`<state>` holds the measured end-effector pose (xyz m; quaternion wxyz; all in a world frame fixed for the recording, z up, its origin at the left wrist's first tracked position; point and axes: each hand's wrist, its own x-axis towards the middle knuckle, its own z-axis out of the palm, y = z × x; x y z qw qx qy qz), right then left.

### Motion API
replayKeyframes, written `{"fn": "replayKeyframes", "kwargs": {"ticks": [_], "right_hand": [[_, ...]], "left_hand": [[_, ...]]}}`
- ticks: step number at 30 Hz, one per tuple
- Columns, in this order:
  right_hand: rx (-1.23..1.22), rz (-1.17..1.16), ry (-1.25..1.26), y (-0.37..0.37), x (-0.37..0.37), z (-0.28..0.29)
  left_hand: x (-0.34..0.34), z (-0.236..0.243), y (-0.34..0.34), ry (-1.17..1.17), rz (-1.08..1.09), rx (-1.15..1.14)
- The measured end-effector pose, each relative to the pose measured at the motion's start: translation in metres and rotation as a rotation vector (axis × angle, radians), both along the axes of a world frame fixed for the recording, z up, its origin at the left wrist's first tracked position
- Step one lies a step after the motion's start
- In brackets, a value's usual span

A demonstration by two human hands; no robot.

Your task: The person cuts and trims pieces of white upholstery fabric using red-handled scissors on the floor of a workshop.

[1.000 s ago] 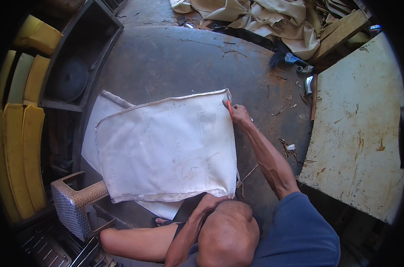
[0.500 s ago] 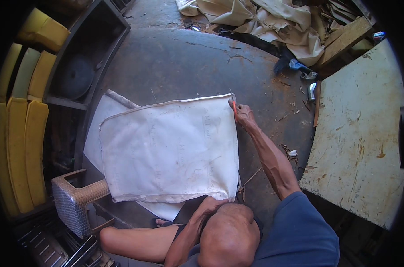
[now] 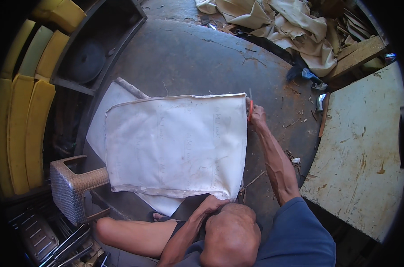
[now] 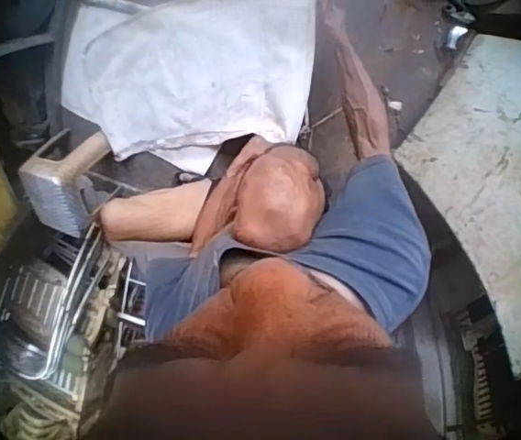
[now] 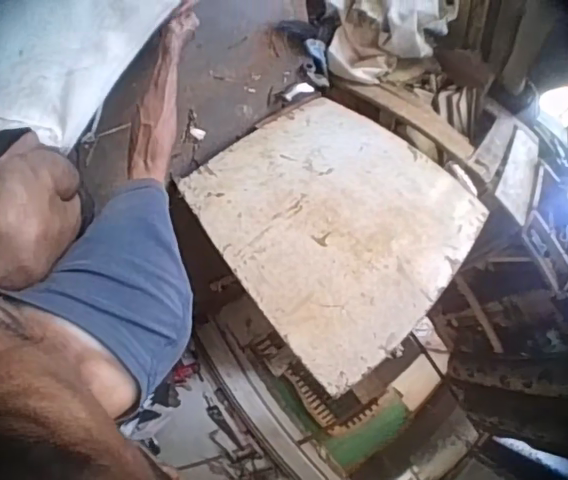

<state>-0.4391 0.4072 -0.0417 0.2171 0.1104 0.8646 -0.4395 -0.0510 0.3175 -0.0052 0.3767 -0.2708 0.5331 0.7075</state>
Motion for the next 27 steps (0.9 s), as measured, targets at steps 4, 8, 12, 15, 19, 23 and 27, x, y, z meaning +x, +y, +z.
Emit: {"fn": "replayKeyframes", "kwargs": {"ticks": [4,8,12,15,19,23,27], "right_hand": [[0.15,0.045,0.086,0.012,-0.007,0.014],[0.685,0.26,0.581,0.058,-0.016,0.001],[0.419,0.398,0.363,0.017,0.004,0.02],[0.367,0.42,0.196,-0.006,0.032,0.019],[0.361,0.91,0.151,-0.024,0.014,0.0],[0.101,0.367,0.625,0.065,-0.134,0.013],[0.015,-0.291,0.941,0.024,-0.119,0.134]], "left_hand": [[0.001,0.019,-0.01,-0.02,0.067,-0.01],[-0.015,0.053,-0.023,0.029,0.213,0.01],[-0.013,0.092,-0.069,0.176,0.551,0.056],[-0.005,0.121,-0.118,0.328,0.757,0.064],[-0.029,0.204,-0.139,0.533,1.031,0.041],[-0.02,0.197,-0.138,0.562,0.998,0.103],[-0.008,0.206,-0.126,0.522,0.982,0.086]]}}
